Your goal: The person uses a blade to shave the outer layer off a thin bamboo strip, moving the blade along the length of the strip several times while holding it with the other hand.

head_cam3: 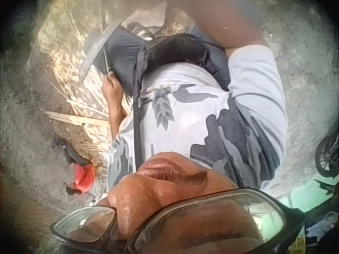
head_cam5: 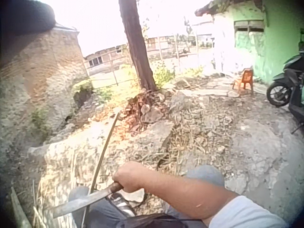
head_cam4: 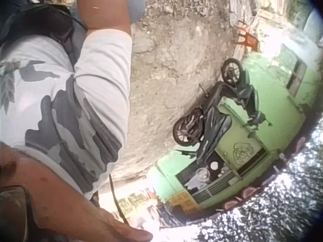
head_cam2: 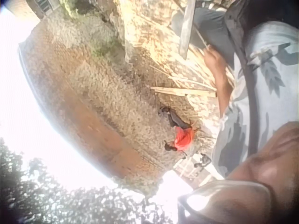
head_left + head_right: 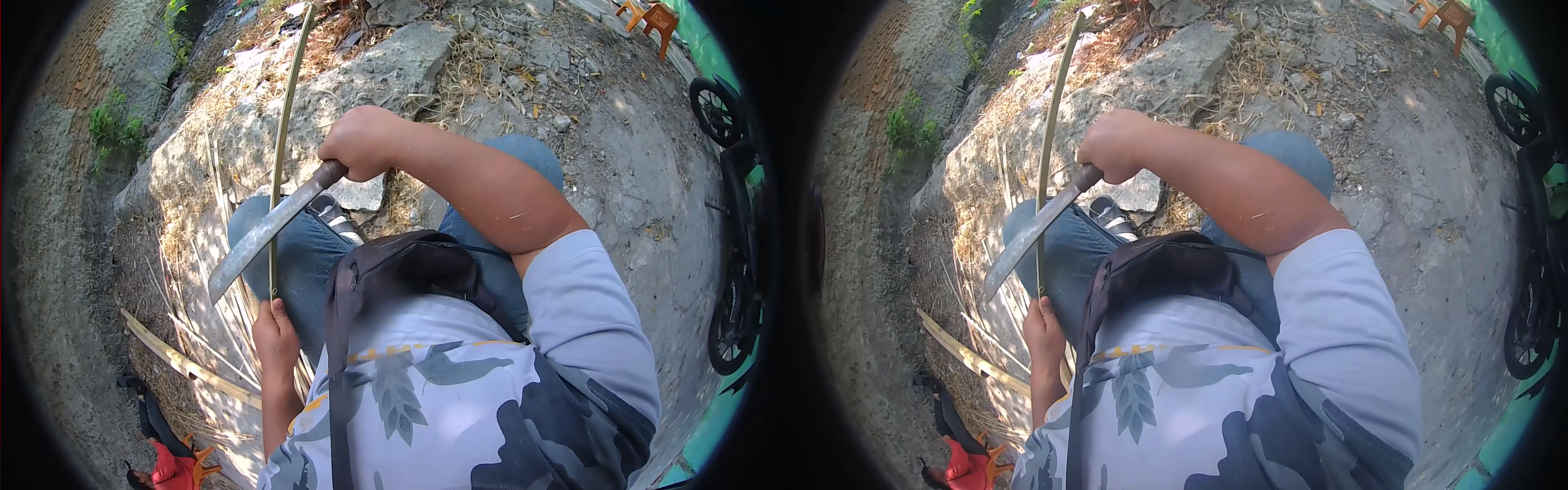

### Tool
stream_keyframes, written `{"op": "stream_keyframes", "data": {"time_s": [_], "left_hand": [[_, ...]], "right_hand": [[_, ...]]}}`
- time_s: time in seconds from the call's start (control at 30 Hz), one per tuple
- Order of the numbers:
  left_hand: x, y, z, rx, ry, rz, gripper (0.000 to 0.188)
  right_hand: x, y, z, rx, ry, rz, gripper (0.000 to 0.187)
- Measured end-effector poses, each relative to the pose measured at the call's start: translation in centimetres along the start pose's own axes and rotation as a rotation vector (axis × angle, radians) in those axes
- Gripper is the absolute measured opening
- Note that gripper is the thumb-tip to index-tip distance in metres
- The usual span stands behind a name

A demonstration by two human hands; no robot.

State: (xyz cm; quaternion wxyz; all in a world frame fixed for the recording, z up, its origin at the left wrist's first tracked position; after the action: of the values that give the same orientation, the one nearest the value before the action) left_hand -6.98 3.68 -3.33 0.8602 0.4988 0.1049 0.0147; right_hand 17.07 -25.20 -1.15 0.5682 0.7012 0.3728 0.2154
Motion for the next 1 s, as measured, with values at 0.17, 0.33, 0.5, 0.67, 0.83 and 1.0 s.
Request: {"op": "stream_keyframes", "data": {"time_s": [0.17,0.33,0.5,0.67,0.83,1.0], "left_hand": [[0.4,-0.4,0.3,-0.020,-0.003,0.033,0.044],[0.3,0.6,0.3,-0.057,-0.018,-0.003,0.044],[1.4,2.2,1.6,-0.162,-0.061,0.025,0.043],[4.3,2.0,3.9,-0.040,-0.069,0.047,0.044],[5.7,1.6,5.1,0.067,-0.117,0.008,0.044],[6.5,1.2,4.7,0.049,-0.086,-0.018,0.045]], "right_hand": [[0.7,-1.3,1.6,-0.008,-0.038,0.078,0.019],[0.4,-0.7,1.1,-0.060,-0.025,0.094,0.017],[-0.2,0.6,0.4,-0.037,-0.030,0.200,0.013],[-1.3,1.7,1.4,-0.050,-0.077,0.285,0.013],[-2.6,2.5,2.7,-0.091,-0.158,0.242,0.013],[-1.6,2.0,2.2,-0.044,-0.199,0.199,0.013]]}}
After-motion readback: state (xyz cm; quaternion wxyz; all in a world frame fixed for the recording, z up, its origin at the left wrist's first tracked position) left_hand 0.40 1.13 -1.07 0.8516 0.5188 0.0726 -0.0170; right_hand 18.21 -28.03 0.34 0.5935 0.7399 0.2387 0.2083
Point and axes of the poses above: each hand's wrist, its own x-axis towards the middle knuckle, its own y-axis out of the back of the hand, z = x × y, the point moved 1 cm from there along x, towards the middle knuckle, and after that the axes turned 8 degrees about -z, right-handed, at the moved point
